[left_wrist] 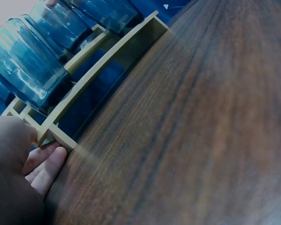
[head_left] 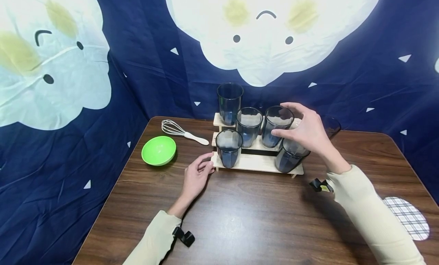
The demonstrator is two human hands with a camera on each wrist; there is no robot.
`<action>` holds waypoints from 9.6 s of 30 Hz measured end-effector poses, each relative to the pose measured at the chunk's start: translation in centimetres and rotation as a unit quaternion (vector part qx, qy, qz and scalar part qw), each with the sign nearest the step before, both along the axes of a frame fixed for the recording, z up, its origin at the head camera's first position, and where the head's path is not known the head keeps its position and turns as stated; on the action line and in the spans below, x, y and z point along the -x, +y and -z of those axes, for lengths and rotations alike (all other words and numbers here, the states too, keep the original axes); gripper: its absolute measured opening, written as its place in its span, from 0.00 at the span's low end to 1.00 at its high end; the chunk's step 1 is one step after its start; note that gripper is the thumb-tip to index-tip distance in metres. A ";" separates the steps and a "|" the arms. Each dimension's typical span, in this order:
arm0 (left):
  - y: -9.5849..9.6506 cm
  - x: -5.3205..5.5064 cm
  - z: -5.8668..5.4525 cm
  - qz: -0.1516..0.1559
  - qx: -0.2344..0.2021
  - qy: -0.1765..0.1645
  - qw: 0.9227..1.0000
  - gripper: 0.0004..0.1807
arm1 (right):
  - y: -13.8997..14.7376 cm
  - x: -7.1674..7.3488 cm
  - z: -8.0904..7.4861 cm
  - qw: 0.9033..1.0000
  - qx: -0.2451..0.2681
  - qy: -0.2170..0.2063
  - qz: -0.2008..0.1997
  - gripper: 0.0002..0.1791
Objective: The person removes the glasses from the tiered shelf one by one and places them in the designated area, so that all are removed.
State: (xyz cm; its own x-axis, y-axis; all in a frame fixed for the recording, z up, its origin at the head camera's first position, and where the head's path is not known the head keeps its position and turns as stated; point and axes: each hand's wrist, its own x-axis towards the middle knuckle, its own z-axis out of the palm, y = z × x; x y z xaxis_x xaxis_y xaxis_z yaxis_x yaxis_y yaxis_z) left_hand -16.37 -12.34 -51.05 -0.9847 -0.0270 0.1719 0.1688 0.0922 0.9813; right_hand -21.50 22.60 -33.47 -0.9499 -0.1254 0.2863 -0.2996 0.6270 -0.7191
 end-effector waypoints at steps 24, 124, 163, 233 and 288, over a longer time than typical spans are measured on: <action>0.1 0.0 0.0 -0.001 -0.005 -0.004 1.000 0.18 | -0.7 -0.3 -1.5 0.994 0.081 0.069 0.024 0.45; 0.1 0.0 -0.3 -0.004 -0.001 -0.012 1.000 0.18 | 4.8 -5.3 -3.5 0.913 0.302 0.255 0.100 0.37; 0.2 0.0 -0.2 -0.004 -0.002 -0.012 1.000 0.18 | 11.8 -5.4 -1.6 0.922 0.223 0.206 0.239 0.39; 0.1 0.1 0.1 -0.001 -0.003 -0.008 1.000 0.18 | 16.2 -2.0 3.3 0.917 0.200 0.043 0.341 0.41; 0.1 0.1 0.1 -0.004 0.002 -0.006 1.000 0.18 | 18.4 -0.3 7.8 0.932 0.030 -0.079 0.352 0.48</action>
State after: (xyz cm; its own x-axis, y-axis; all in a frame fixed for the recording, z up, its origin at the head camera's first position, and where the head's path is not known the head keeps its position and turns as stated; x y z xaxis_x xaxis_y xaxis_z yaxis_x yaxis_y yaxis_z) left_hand -16.50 -12.29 -51.12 -0.9863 -0.0348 0.1611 0.1571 0.0969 0.9828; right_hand -21.23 40.96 -41.30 -0.8220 0.5563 0.1218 0.2838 0.5856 -0.7593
